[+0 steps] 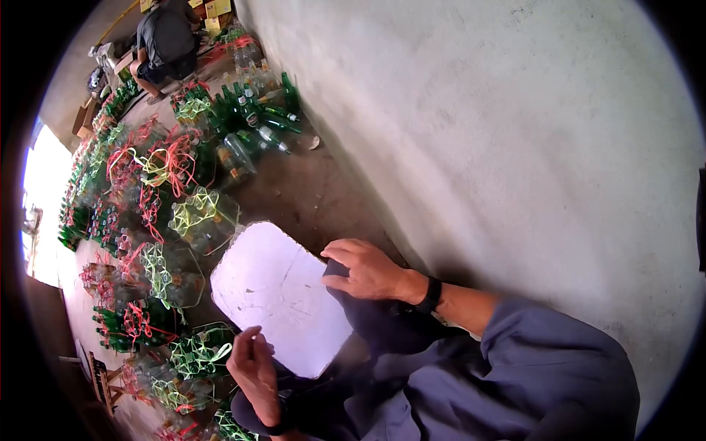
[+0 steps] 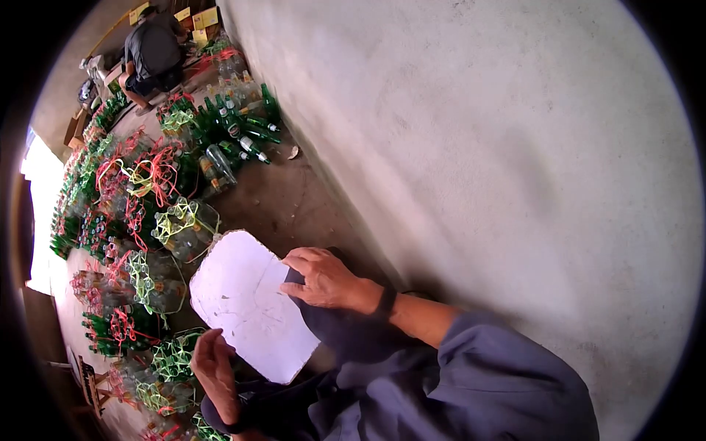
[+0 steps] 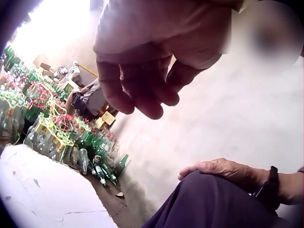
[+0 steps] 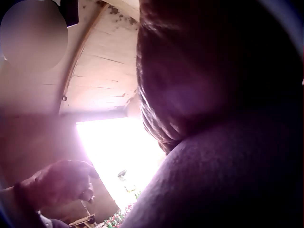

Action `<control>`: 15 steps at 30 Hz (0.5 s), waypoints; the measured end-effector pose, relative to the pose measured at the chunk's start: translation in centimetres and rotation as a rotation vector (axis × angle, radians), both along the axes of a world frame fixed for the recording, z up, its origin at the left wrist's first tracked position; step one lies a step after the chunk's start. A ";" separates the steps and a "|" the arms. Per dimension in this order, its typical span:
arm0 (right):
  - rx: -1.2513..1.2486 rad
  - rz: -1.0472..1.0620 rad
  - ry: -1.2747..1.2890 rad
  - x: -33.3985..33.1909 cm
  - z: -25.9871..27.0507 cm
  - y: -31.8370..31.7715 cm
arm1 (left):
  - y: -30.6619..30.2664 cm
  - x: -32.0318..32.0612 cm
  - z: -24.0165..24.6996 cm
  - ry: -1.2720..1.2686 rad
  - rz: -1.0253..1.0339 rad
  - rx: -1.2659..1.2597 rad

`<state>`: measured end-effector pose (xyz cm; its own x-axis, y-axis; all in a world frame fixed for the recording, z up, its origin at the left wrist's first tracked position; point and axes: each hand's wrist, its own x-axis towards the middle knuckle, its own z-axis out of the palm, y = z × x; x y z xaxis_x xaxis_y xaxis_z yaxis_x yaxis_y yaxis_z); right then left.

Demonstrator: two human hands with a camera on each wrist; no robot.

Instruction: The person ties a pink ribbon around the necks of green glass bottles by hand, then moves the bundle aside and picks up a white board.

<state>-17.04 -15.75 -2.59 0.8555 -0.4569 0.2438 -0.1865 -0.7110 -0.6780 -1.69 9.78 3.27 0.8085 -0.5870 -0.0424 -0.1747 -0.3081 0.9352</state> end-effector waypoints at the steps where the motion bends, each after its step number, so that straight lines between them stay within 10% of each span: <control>1: 0.048 0.029 -0.057 -0.6 0.0 -0.1 | 0.9 -0.5 0.1 -0.048 0.012 0.073; 9: 0.581 -0.026 0.111 -7.3 -0.6 -1.7 | 13.6 -5.1 -0.3 -0.758 0.265 0.447; 11: 0.411 -0.015 0.628 -11.3 -5.6 -3.6 | 17.1 -8.8 -1.5 -0.593 0.467 0.531; 13: 0.071 0.167 0.702 -15.8 -9.0 -2.9 | 18.7 -11.1 -3.5 0.104 0.657 0.229; 14: 0.380 0.028 0.677 -18.4 -13.2 -2.2 | 23.0 -13.5 -7.5 -0.246 0.336 0.280; 15: 0.686 -0.115 0.642 -21.3 -18.3 -1.5 | 25.4 -15.9 -10.5 0.008 0.397 0.509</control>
